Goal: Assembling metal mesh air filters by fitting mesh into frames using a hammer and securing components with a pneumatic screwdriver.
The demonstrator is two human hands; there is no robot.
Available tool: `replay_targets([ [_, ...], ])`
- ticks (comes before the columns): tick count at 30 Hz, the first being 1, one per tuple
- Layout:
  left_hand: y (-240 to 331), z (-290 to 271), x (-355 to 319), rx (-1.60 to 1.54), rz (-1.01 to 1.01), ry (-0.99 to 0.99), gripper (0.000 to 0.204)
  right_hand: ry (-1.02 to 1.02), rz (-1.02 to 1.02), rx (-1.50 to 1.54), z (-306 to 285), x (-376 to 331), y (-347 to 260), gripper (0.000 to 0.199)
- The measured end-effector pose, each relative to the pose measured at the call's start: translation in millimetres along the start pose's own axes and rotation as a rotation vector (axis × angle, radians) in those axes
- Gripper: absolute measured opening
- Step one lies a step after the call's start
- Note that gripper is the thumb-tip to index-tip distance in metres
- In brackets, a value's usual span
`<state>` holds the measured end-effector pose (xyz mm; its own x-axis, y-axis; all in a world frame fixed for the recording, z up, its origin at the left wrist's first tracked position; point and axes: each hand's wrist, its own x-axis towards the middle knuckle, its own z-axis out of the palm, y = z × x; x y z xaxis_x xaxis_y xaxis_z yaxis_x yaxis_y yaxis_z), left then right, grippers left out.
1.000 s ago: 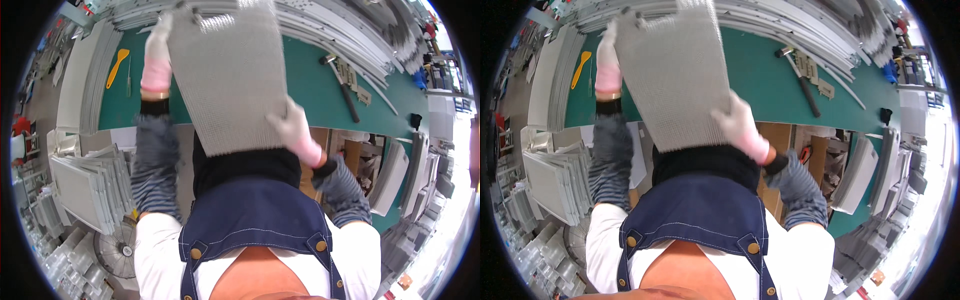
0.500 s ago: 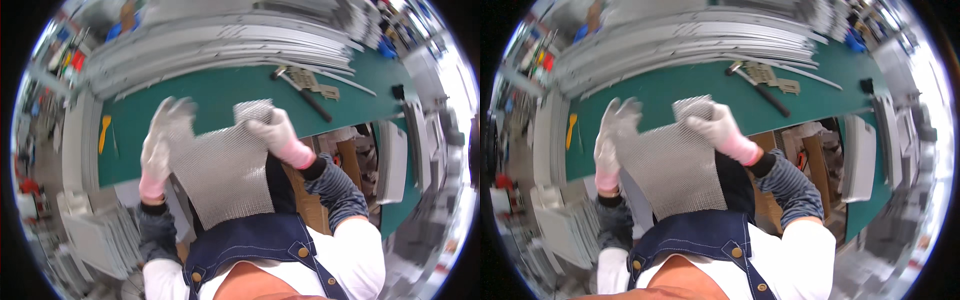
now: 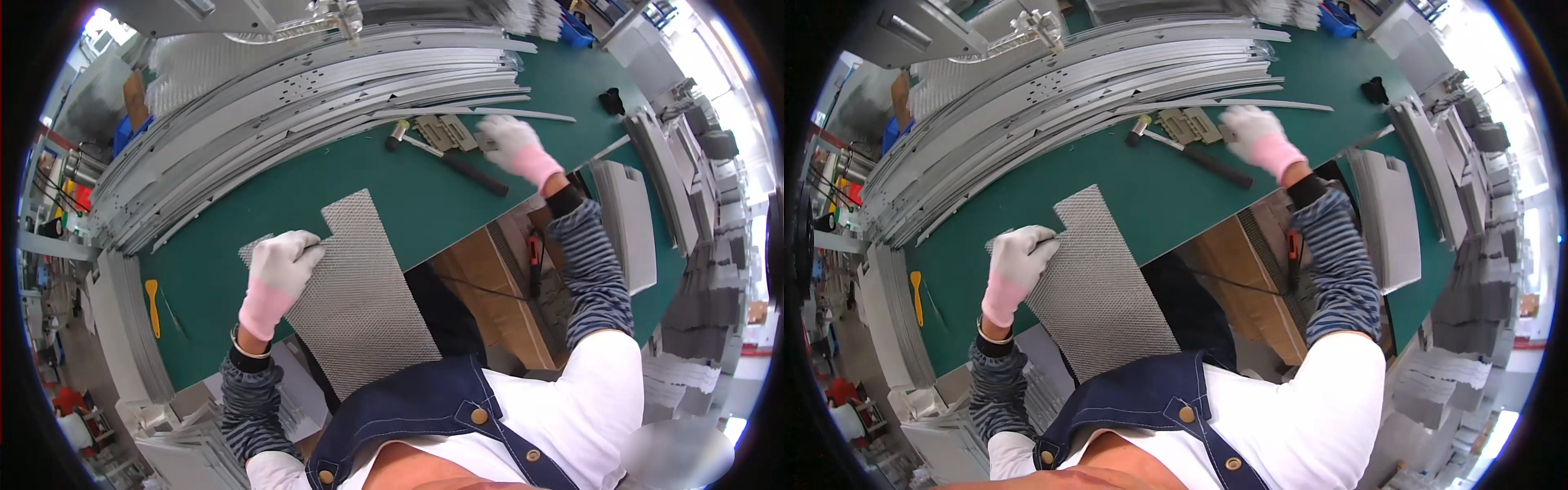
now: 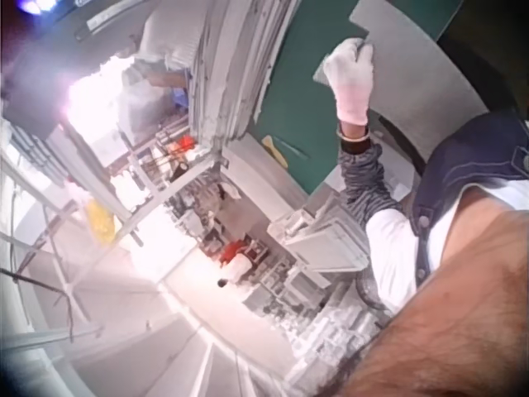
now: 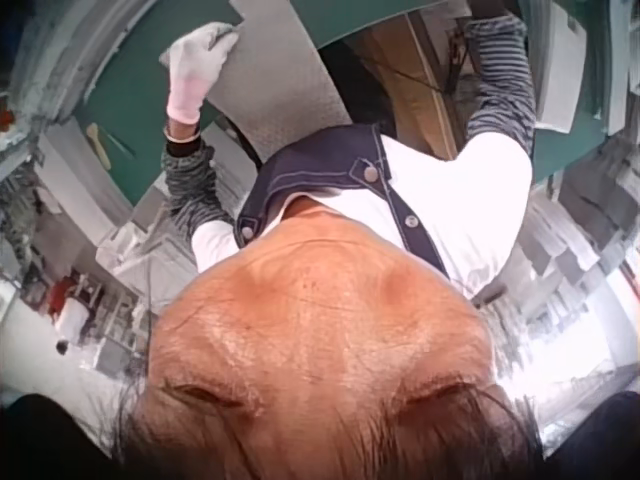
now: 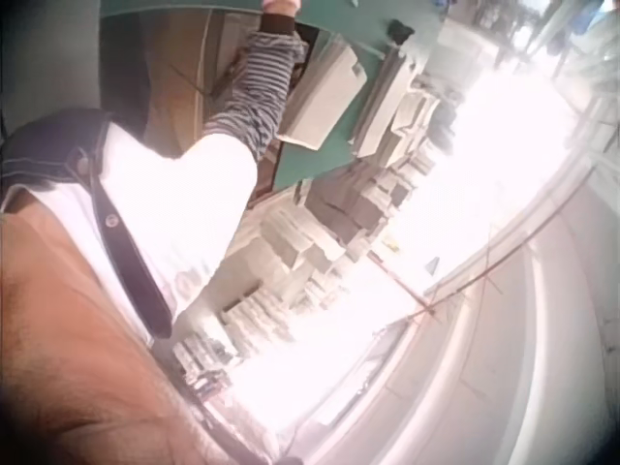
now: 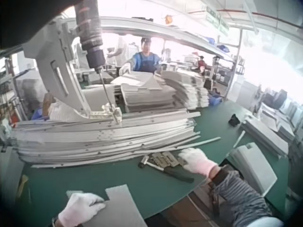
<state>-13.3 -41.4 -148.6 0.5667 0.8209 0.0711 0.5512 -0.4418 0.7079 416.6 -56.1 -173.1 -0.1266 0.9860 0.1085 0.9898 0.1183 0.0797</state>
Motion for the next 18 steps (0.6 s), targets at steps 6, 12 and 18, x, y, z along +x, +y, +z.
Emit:
replay_targets([
  [6,-25.6,19.4,0.7,0.147,0.009,0.071,0.016,0.203,-0.126,0.15,62.7,-20.3,41.0,0.037],
  [12,-24.3,35.4,-7.0,0.295,0.074,0.17,0.057,0.624,0.327,0.764,39.2,20.9,24.6,0.025],
  [18,-17.9,40.1,-18.4,0.73,0.189,0.176,0.065,-0.354,-0.389,0.857,-36.4,114.9,-192.9,0.036],
])
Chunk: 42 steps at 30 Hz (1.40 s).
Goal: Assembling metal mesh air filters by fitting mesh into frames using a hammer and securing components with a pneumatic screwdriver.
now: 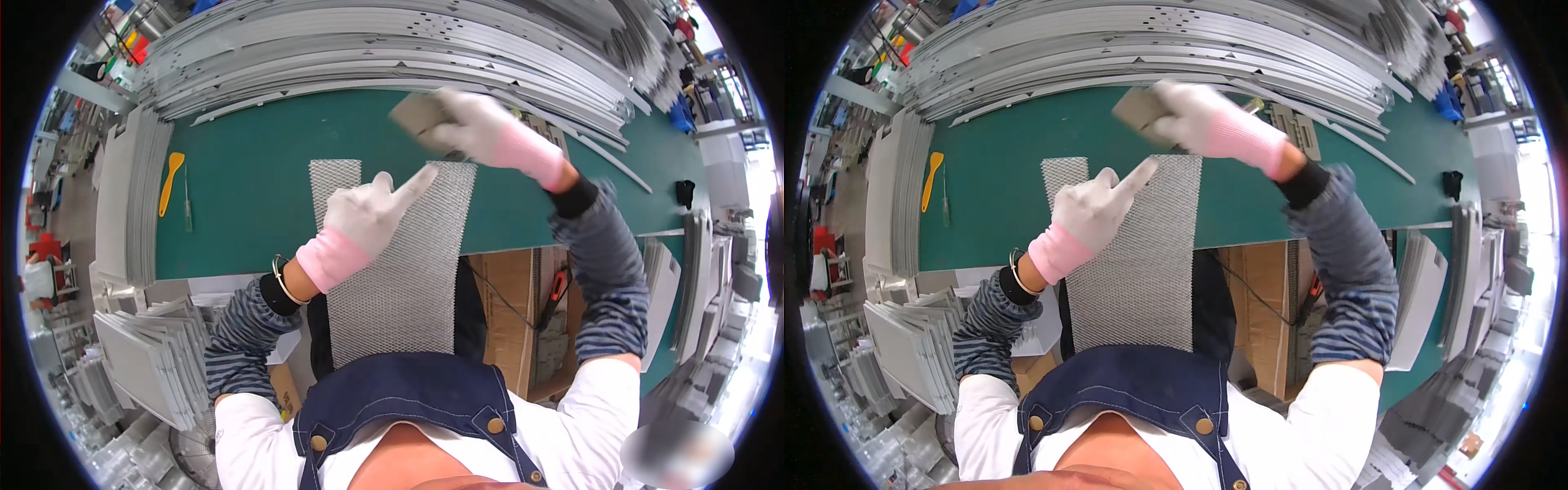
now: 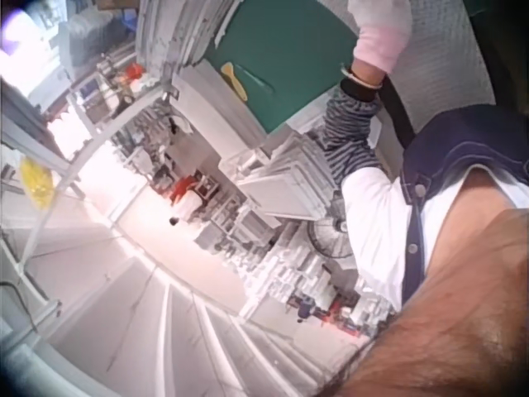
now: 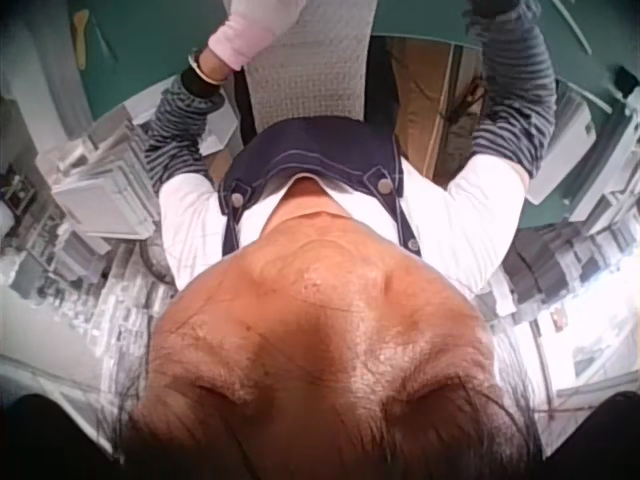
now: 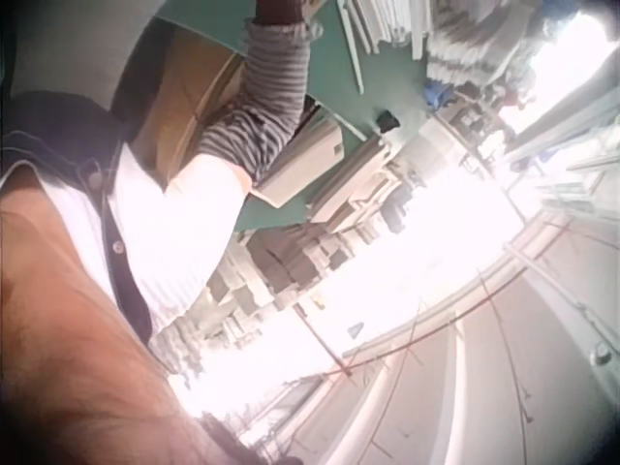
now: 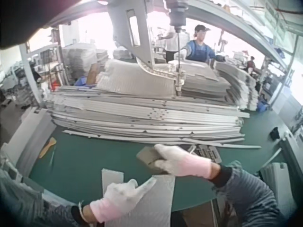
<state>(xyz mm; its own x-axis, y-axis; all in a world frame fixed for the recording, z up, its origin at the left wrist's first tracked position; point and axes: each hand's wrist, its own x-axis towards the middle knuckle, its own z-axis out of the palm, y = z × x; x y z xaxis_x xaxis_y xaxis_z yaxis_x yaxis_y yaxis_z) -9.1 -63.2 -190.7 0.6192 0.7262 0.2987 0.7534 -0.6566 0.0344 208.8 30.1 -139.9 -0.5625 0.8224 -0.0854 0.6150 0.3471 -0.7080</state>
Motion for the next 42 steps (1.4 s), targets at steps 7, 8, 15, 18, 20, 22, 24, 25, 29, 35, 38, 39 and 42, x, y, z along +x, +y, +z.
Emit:
replay_targets([
  [7,-10.5,4.2,1.9,-0.121,-0.012,-0.139,0.064,-0.196,0.105,0.061,21.5,39.4,-15.6,0.038],
  [8,-11.7,4.6,0.6,-0.127,-0.023,-0.135,0.064,-0.208,0.104,0.055,22.7,40.9,-15.8,0.038],
  [15,-22.9,12.9,-1.7,-0.228,0.048,-0.079,0.051,-0.313,0.022,-0.01,21.6,40.6,-18.0,0.032],
  [18,-22.0,10.7,-3.7,-0.32,0.05,-0.052,0.045,-0.413,0.124,-0.006,22.0,41.7,-19.8,0.031],
  [20,-30.7,0.0,-5.5,-0.394,0.02,0.121,0.041,-0.404,0.083,-0.086,26.2,41.4,-17.6,0.03],
  [22,-48.3,-33.9,-3.2,-0.283,-0.091,0.2,0.039,-0.409,0.062,-0.015,20.1,40.0,-22.4,0.029],
  [24,-68.3,-39.3,4.6,-0.221,-0.118,0.111,0.043,-0.424,0.009,0.055,17.0,36.6,-27.5,0.028],
  [25,-80.7,-35.0,10.5,-0.228,-0.108,-0.02,0.042,-0.409,0.011,0.072,15.1,33.8,-28.7,0.027],
  [29,-90.0,-35.9,32.5,-0.929,-0.358,-0.487,0.024,-0.222,0.055,0.106,19.6,12.4,-31.8,0.027],
  [35,-101.5,-26.6,24.4,-0.992,-0.338,-0.474,0.025,-0.194,0.078,0.096,21.0,8.7,-40.9,0.026],
  [38,-100.1,-28.6,23.6,-1.02,-0.329,-0.455,0.024,-0.258,0.082,0.079,16.4,9.7,-41.6,0.025],
  [39,-99.1,-29.5,24.8,-1.011,-0.338,-0.458,0.024,-0.318,0.08,0.053,13.0,11.4,-41.9,0.025],
  [42,-94.5,-32.0,28.1,-0.938,-0.329,-0.426,0.022,-0.355,0.008,0.081,8.2,14.9,-32.5,0.029],
])
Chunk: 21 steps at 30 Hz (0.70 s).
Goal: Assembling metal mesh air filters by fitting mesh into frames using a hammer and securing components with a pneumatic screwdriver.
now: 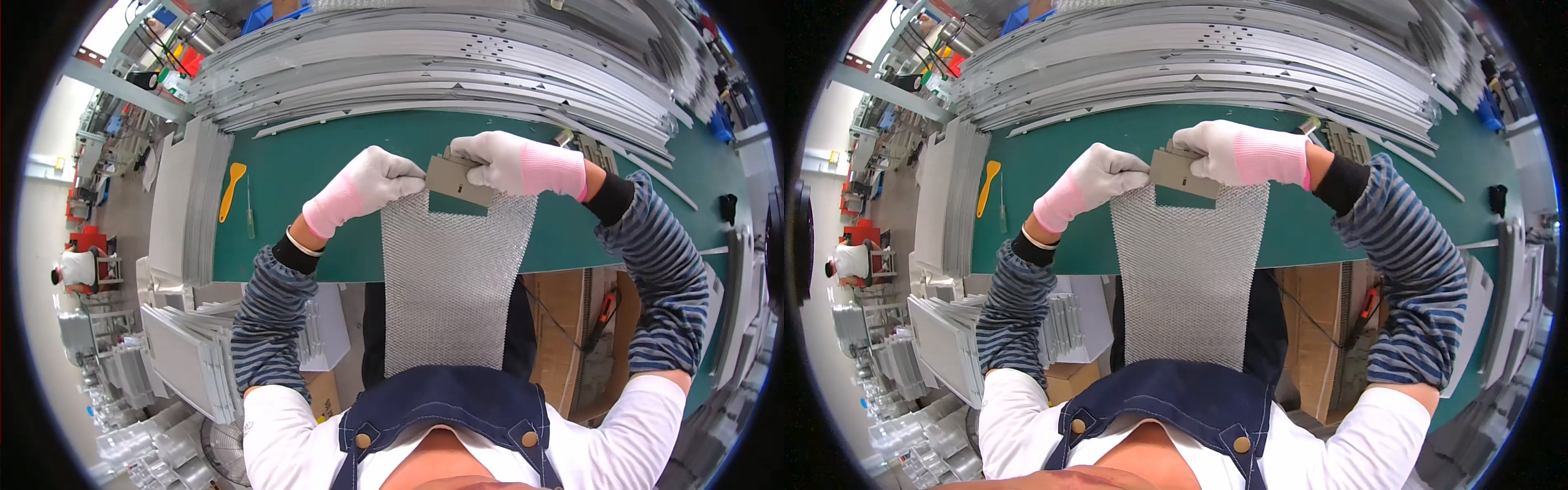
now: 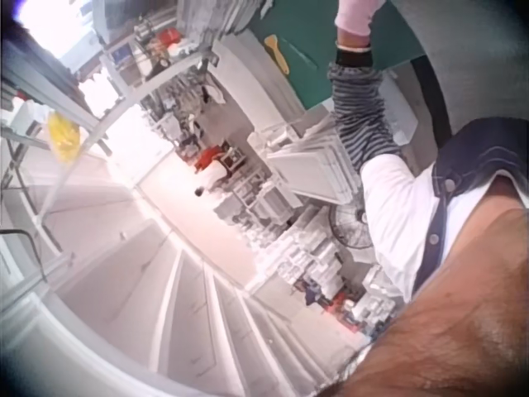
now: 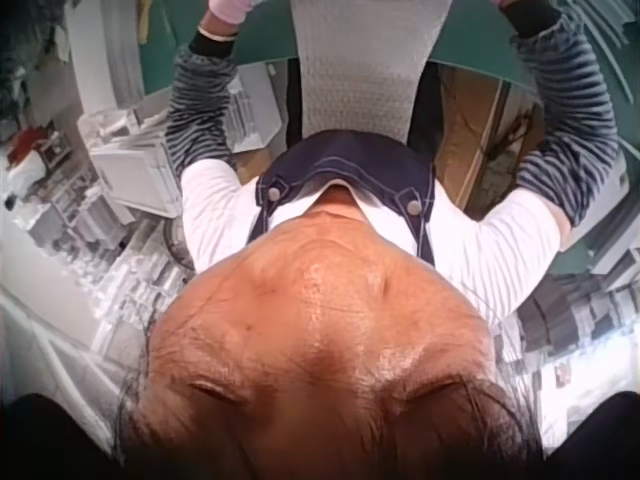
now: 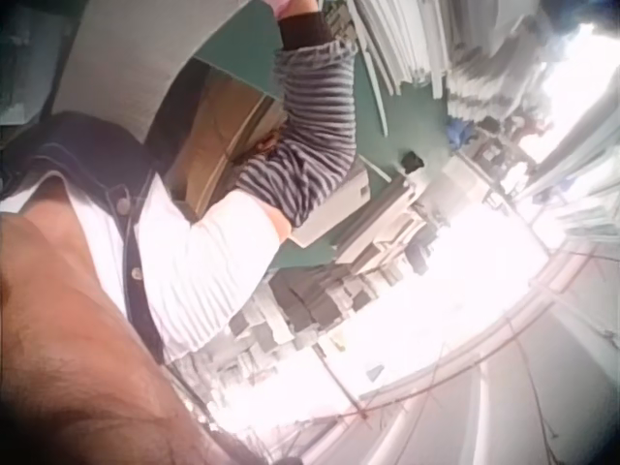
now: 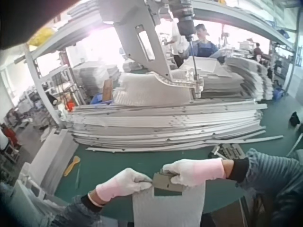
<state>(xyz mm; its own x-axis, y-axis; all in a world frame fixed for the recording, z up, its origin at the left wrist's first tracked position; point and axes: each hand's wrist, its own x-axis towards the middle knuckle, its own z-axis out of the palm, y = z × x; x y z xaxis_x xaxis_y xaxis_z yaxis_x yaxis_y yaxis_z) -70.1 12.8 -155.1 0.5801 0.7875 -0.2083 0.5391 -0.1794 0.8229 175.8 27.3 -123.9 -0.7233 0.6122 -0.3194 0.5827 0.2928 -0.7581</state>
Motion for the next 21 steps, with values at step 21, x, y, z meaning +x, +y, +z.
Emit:
replay_targets([
  [21,-11.3,-2.6,-16.2,-0.217,0.187,0.329,0.064,-0.217,0.254,-0.109,10.3,15.4,-14.1,0.04],
])
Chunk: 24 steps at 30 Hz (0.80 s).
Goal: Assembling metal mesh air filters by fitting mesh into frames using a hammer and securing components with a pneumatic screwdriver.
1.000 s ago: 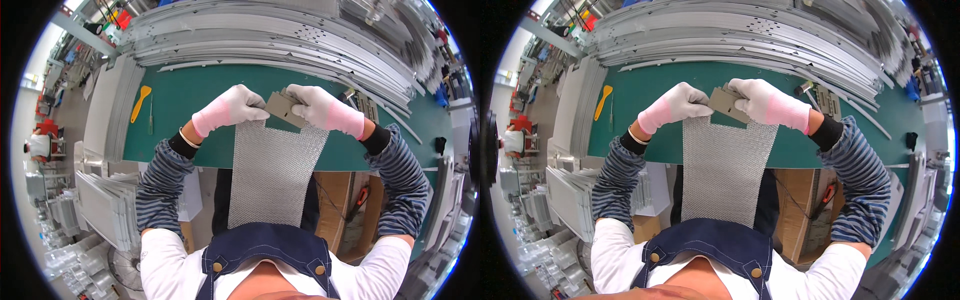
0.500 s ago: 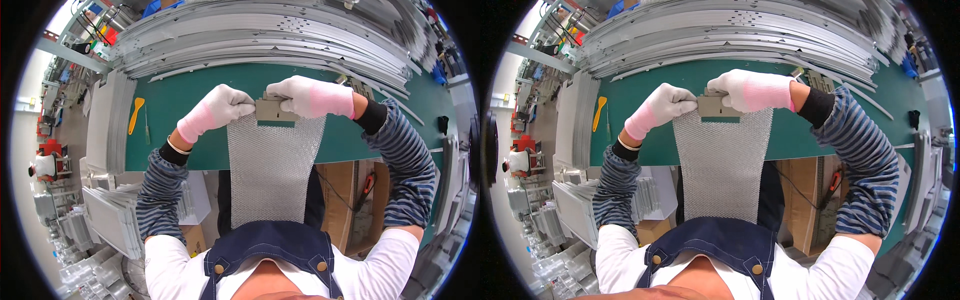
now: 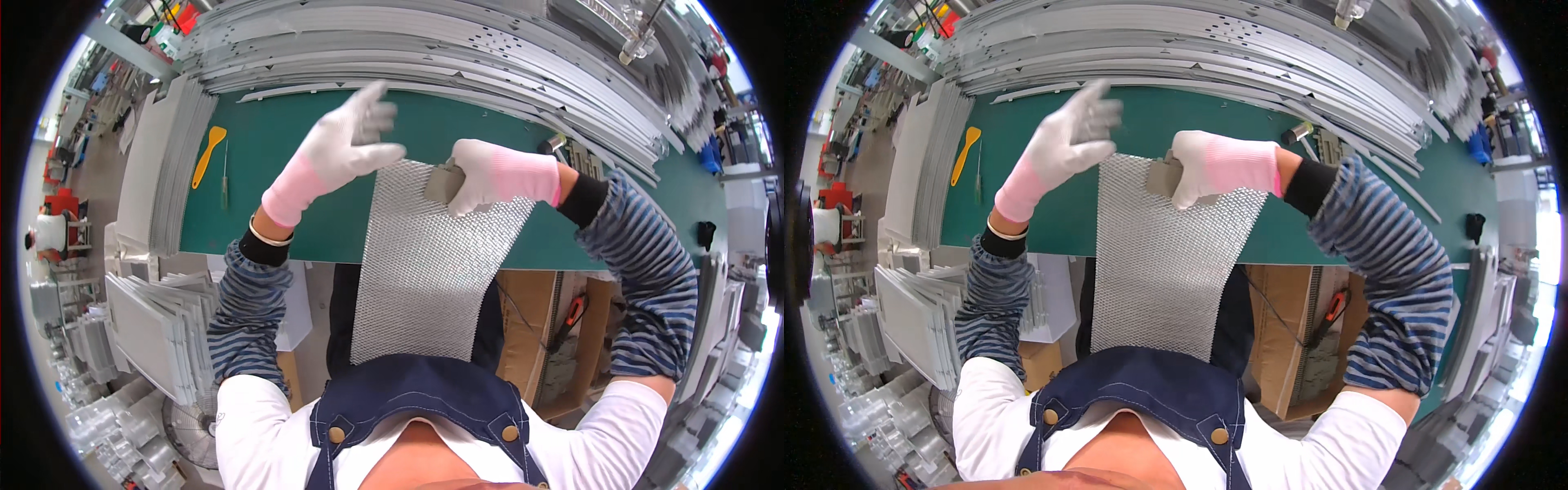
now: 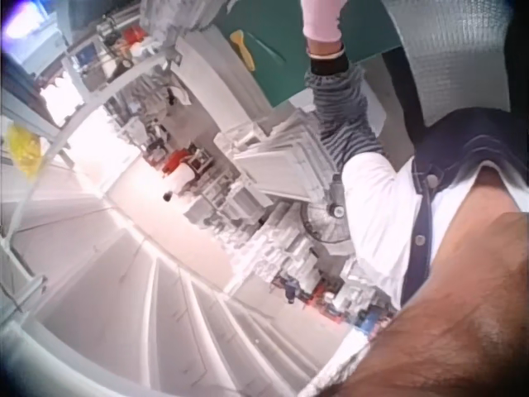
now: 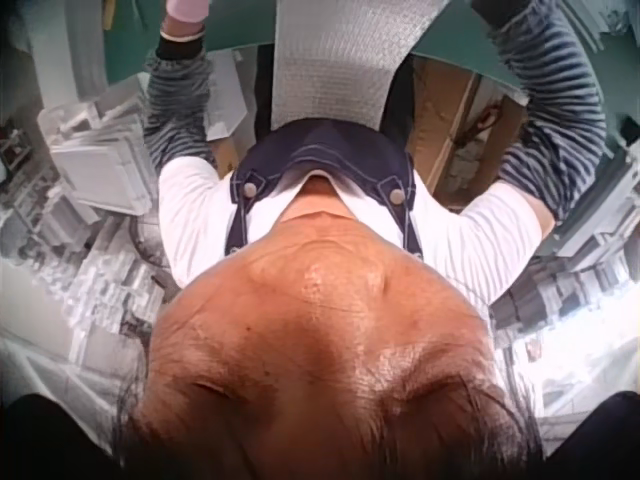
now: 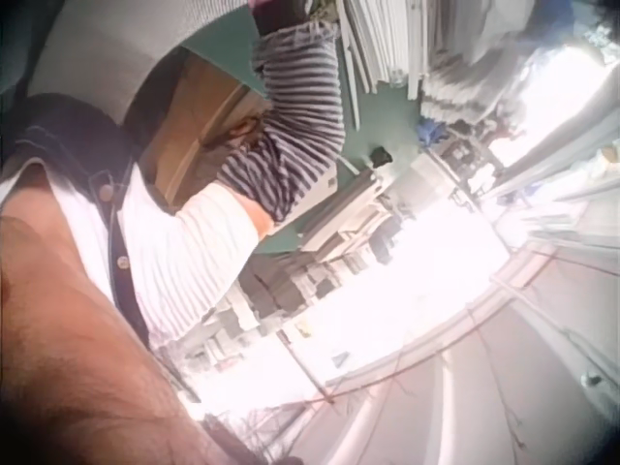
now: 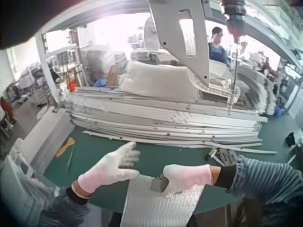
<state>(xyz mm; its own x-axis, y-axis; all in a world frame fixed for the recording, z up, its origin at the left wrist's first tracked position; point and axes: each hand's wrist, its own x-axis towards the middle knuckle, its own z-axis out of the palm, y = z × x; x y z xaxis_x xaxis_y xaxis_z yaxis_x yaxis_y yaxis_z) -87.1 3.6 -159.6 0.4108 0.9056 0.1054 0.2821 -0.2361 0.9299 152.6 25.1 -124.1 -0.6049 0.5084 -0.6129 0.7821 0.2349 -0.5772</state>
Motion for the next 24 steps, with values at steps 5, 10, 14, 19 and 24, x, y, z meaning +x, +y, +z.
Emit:
replay_targets([
  [5,-15.0,54.2,-32.5,-0.621,-0.219,0.087,0.028,0.024,-0.007,0.106,5.0,-0.1,4.1,0.029],
  [10,-15.1,54.3,-35.2,-0.605,-0.104,0.203,0.029,0.023,-0.031,0.175,-0.7,6.9,-0.8,0.034],
  [14,-18.4,55.9,-36.0,-0.619,-0.166,0.203,0.027,-0.03,0.015,0.117,-2.9,12.6,-5.2,0.039],
  [19,-15.2,48.1,-42.6,-0.593,-0.146,0.242,0.03,-0.068,-0.016,0.081,-5.7,25.2,-19.6,0.036],
  [24,-24.3,56.3,-36.1,-0.42,-0.034,0.274,0.028,0.007,0.006,0.248,2.9,20.0,-8.3,0.024],
])
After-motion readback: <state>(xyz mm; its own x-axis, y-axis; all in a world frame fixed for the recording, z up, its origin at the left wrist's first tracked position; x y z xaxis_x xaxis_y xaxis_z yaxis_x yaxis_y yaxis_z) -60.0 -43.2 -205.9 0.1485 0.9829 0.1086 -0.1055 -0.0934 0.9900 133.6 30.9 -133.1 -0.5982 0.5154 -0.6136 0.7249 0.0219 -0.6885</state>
